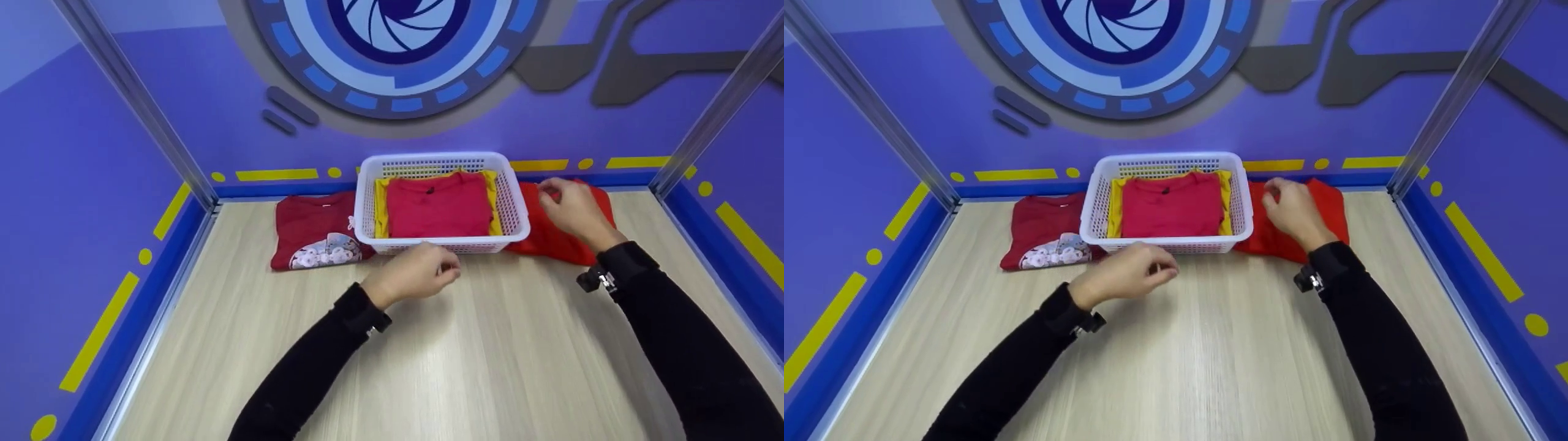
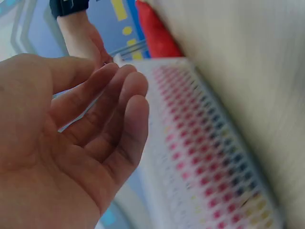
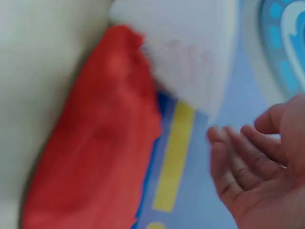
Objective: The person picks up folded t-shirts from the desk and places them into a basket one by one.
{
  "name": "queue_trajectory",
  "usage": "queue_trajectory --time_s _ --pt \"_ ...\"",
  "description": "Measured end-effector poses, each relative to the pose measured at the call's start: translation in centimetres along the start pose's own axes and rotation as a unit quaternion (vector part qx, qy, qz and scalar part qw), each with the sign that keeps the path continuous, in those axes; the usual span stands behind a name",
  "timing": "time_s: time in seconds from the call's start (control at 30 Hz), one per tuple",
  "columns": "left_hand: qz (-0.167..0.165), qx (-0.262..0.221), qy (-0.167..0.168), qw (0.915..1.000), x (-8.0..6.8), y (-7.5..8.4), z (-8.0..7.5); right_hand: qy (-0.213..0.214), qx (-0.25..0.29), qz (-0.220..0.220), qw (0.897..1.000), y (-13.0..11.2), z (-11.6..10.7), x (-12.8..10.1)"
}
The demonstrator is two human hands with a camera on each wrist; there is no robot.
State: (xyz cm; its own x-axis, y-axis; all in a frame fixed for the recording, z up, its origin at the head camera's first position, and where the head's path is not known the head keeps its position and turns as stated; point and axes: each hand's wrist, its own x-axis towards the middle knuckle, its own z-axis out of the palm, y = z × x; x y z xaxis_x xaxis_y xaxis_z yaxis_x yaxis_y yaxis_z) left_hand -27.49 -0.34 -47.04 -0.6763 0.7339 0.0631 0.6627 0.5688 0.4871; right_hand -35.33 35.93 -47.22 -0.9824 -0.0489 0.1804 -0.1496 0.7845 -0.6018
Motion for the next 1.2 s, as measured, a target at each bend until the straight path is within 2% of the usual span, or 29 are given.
queue_trajectory --time_s 0.07,0.2,0.37,0.5,0.6,0.87,1.2 --pt "0.002 0.024 -0.003 0.9997 0.0 -0.2 1.4 -0.018 -0.034 0.010 0.999 1.6 0.3 0.2" --pt "-0.015 0.042 -0.011 0.9989 0.0 -0.8 3.8 -0.059 -0.084 0.047 0.994 4.1 1.0 0.4" --pt "-0.029 0.058 -0.045 0.9969 -0.4 -1.0 5.3 -0.117 -0.145 0.087 0.979 5.7 2.0 0.5" --pt "-0.029 0.062 -0.059 0.9959 -0.4 -0.8 5.8 -0.155 -0.176 0.109 0.966 6.3 2.8 0.8" --pt "-0.027 0.065 -0.057 0.9959 -0.5 -0.7 5.9 -0.164 -0.188 0.113 0.962 6.5 3.2 1.1" --pt "-0.024 0.063 -0.057 0.9961 -0.6 -0.5 5.7 -0.161 -0.189 0.089 0.965 7.1 2.9 0.7" --pt "-0.019 0.056 -0.057 0.9967 -0.7 -0.9 5.9 -0.166 -0.193 0.086 0.963 7.1 2.6 -0.1"
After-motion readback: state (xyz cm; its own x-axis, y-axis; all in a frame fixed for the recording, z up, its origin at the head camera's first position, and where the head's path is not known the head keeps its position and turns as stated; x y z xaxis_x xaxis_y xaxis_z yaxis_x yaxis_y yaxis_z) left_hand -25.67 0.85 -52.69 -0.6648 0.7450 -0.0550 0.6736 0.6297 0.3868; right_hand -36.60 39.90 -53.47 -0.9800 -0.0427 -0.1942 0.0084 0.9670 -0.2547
